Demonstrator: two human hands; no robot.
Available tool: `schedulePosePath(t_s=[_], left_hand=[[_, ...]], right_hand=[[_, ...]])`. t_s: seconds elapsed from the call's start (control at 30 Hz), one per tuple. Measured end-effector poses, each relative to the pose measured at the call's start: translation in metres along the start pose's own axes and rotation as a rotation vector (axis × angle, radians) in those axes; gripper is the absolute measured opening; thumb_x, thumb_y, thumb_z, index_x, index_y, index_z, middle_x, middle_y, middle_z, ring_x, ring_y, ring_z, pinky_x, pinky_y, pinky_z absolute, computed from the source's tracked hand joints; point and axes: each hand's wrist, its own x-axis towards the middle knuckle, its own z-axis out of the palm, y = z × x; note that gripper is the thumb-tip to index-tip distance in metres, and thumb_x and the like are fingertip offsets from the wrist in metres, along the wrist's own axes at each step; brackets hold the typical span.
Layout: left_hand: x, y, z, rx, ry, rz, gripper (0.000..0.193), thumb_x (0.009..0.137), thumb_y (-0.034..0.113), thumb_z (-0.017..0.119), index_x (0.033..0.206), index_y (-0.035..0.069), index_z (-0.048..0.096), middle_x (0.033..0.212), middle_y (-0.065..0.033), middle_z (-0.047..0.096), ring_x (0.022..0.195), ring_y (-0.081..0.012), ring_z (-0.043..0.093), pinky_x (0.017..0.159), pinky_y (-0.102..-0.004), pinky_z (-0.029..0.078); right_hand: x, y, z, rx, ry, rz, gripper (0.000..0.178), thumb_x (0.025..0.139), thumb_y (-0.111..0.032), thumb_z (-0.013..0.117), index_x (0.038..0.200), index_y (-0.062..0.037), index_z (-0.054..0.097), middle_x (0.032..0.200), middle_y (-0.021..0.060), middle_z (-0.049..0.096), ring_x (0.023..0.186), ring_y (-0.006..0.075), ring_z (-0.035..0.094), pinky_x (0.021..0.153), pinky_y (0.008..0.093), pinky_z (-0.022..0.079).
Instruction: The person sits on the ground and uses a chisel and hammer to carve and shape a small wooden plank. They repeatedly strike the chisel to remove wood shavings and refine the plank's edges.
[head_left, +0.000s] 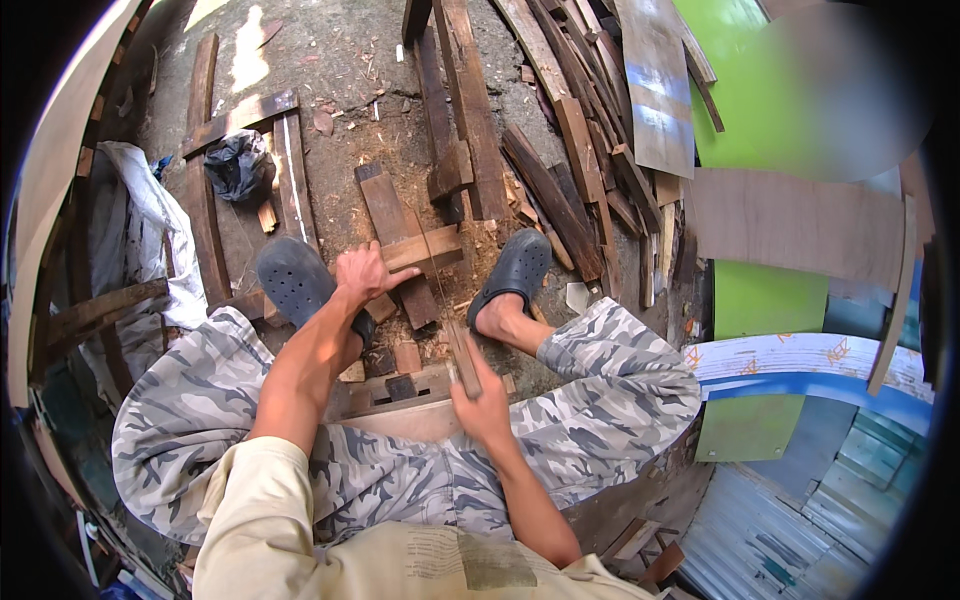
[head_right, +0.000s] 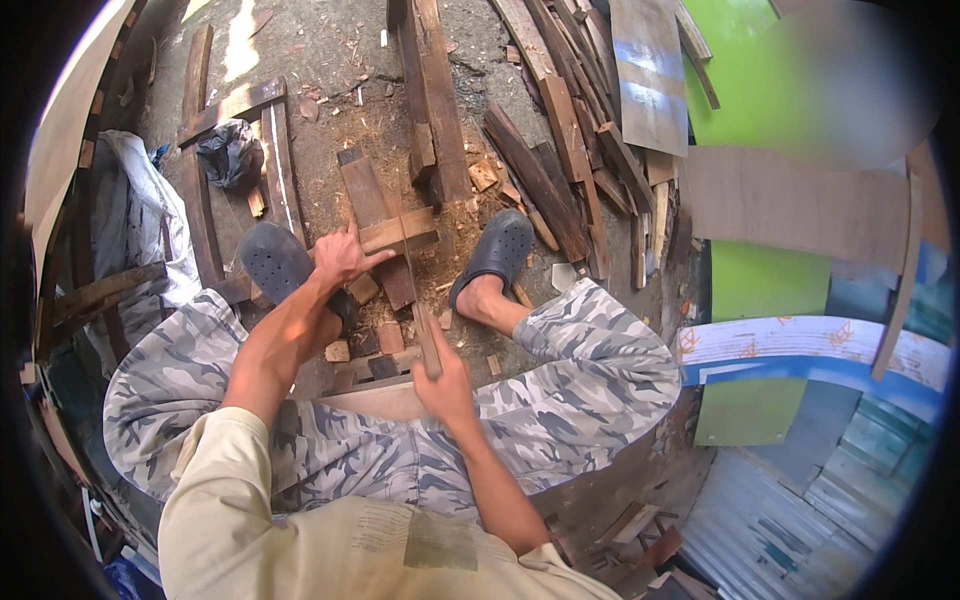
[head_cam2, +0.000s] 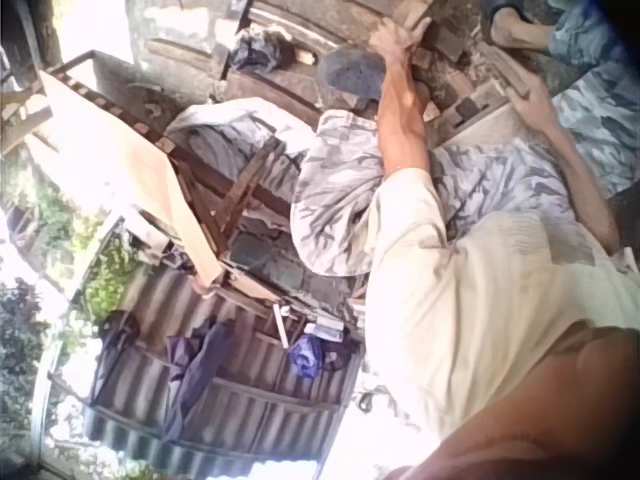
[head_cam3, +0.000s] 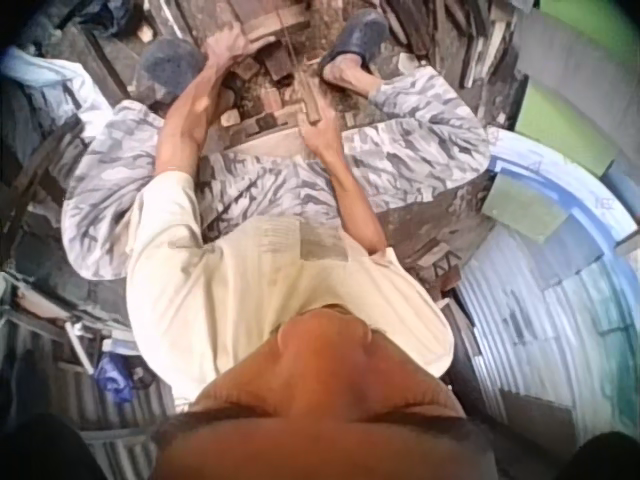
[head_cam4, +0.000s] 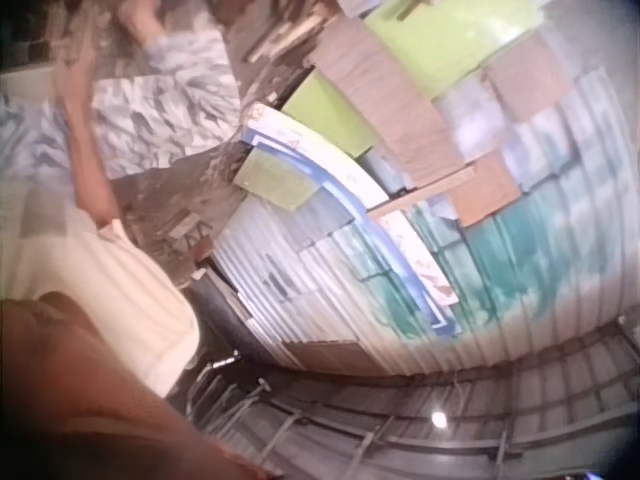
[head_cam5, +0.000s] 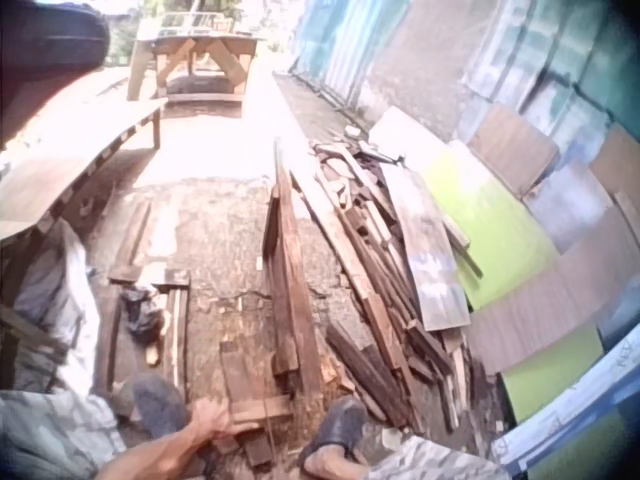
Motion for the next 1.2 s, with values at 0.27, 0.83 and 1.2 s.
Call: schedulePosePath(t_s=[0.27, 0.83, 1.2], left_hand=[[-0.010, 0.005, 0.019, 0.007, 0.024, 0.012, 0.113, 0.073, 0.097, 0.048, 0.113, -0.007, 0.066, 0.105, -0.0263, 0.071, 0.101, -0.0385, 0.071, 0.083, -0.0476, 0.056], [0.002, 0.005, -0.011, 0.003, -0.097, -0.005, 0.117, 0.074, 0.097, 0.046, 0.115, -0.010, 0.067, 0.103, -0.0268, 0.073, 0.099, -0.0374, 0.073, 0.082, -0.0444, 0.058], [0.011, 0.012, -0.011, 0.008, -0.061, 0.006, 0.121, 0.072, 0.098, 0.045, 0.120, -0.011, 0.064, 0.100, -0.0254, 0.073, 0.097, -0.0371, 0.073, 0.081, -0.0437, 0.058]], right_hand=[[0.046, -0.004, 0.004, -0.082, -0.043, 0.068, 0.070, 0.084, -0.006, 0.061, 0.151, 0.0003, 0.045, 0.124, 0.0312, 0.066, 0.113, 0.0424, 0.067, 0.097, 0.0419, 0.052], [0.039, -0.007, 0.003, -0.057, -0.082, 0.166, 0.070, 0.085, -0.009, 0.060, 0.152, -0.0032, 0.044, 0.122, 0.0301, 0.067, 0.105, 0.0376, 0.072, 0.092, 0.0395, 0.054], [0.080, 0.003, 0.001, -0.031, -0.050, 0.092, 0.068, 0.085, -0.010, 0.065, 0.149, 0.0001, 0.046, 0.130, 0.0308, 0.063, 0.119, 0.0455, 0.062, 0.101, 0.0433, 0.050]])
